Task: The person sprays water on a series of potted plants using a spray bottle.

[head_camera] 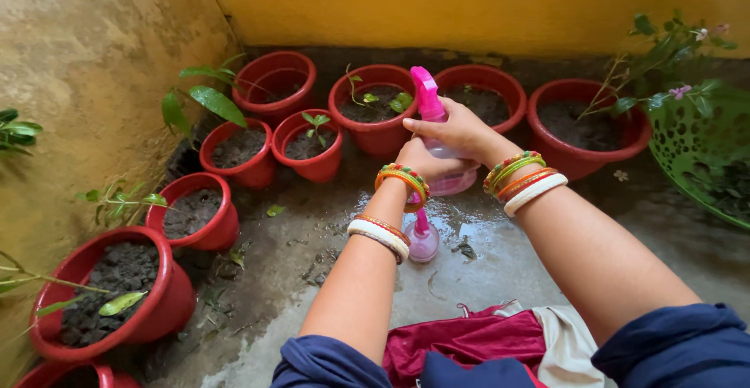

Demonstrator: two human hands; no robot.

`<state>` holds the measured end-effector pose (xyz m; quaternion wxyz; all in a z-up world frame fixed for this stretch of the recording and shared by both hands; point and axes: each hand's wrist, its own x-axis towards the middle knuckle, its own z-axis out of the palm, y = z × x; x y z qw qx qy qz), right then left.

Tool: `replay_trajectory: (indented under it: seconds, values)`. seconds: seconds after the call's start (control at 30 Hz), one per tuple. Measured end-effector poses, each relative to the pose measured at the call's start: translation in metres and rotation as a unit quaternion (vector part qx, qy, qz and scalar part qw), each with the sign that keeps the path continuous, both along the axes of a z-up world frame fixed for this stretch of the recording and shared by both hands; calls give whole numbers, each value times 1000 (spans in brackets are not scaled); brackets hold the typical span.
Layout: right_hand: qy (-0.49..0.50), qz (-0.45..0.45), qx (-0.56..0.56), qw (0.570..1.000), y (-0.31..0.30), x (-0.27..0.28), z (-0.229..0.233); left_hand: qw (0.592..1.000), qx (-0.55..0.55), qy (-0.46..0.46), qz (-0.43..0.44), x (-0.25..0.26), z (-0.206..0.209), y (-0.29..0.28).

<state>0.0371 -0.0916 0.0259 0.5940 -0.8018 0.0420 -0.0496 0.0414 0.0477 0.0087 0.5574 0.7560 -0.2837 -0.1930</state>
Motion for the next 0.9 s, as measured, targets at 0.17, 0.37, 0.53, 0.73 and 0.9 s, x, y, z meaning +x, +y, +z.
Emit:
replay_trajectory:
  seconds: [0.17,0.37,0.53,0.73,0.9]
  values:
    - [2,3,-21,1000,-2,5,-5,1000,-13,2,21,2,-5,-3]
    - [-10,13,-15,1000,3,5,-4,999,17,-14,28,5,-6,3]
    - [3,-3,-18,1000,7,8,-5,999,20,-13,34,5,-4,7]
    - [-6,28,-8,1000,8,8,-4,999,22,-4,23,5,-5,8]
    - [-3,13,-34,999,11,7,-2,1000,-2,-17,1,7,-8,8]
